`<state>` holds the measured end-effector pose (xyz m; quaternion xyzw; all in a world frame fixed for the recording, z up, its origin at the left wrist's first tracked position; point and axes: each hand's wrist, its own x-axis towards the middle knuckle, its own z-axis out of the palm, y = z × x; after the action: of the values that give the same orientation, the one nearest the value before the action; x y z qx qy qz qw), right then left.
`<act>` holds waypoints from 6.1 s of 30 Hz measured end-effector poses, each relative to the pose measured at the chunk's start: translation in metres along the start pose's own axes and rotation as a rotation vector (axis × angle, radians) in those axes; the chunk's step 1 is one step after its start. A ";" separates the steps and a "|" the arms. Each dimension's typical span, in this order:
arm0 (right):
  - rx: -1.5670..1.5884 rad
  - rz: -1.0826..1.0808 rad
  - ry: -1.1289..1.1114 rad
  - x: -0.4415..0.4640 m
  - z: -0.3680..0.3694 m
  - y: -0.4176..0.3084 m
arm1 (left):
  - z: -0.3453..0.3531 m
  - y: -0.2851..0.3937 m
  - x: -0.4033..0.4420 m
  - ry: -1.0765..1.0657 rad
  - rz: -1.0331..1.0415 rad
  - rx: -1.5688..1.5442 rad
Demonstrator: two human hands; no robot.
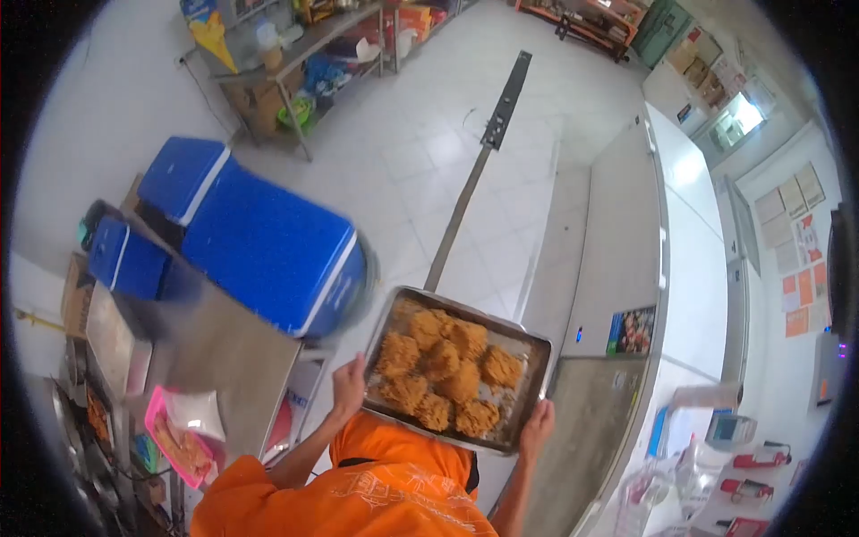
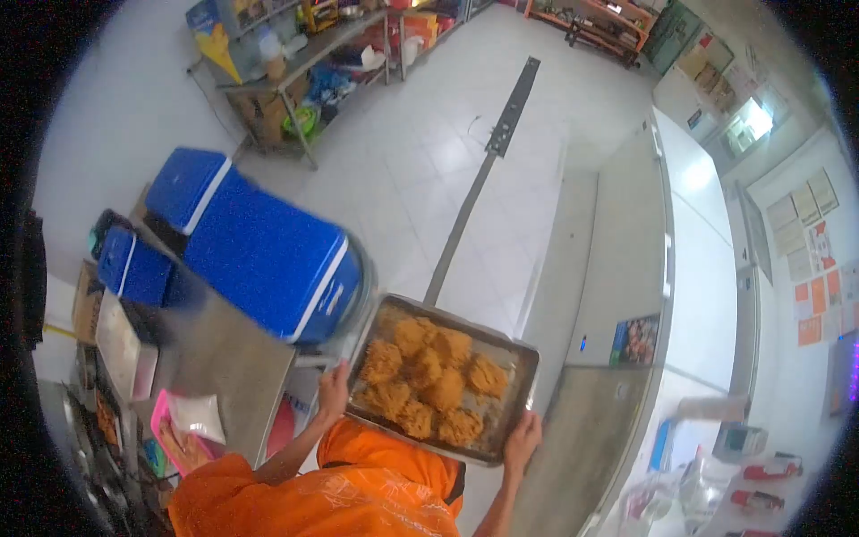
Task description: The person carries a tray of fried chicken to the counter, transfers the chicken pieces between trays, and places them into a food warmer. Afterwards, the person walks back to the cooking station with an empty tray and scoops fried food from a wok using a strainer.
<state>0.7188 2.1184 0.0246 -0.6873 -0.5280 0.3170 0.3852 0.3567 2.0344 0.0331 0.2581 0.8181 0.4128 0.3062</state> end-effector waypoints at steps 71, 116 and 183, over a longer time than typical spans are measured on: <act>0.055 -0.315 -0.838 2.252 1.627 -0.992 | 0.485 1.014 2.349 0.700 -0.459 -0.023; -0.145 -0.435 -1.650 2.516 1.788 -1.326 | 0.627 1.136 2.656 1.324 -0.571 -0.501; 0.348 -1.412 -0.988 2.414 2.020 -1.295 | 0.626 1.164 2.627 1.293 -0.650 -0.150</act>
<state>-1.0240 5.0421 0.0593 0.0843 -0.8802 0.3419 0.3182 -0.7835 4.7437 -0.0483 -0.3153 0.8402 0.4261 -0.1145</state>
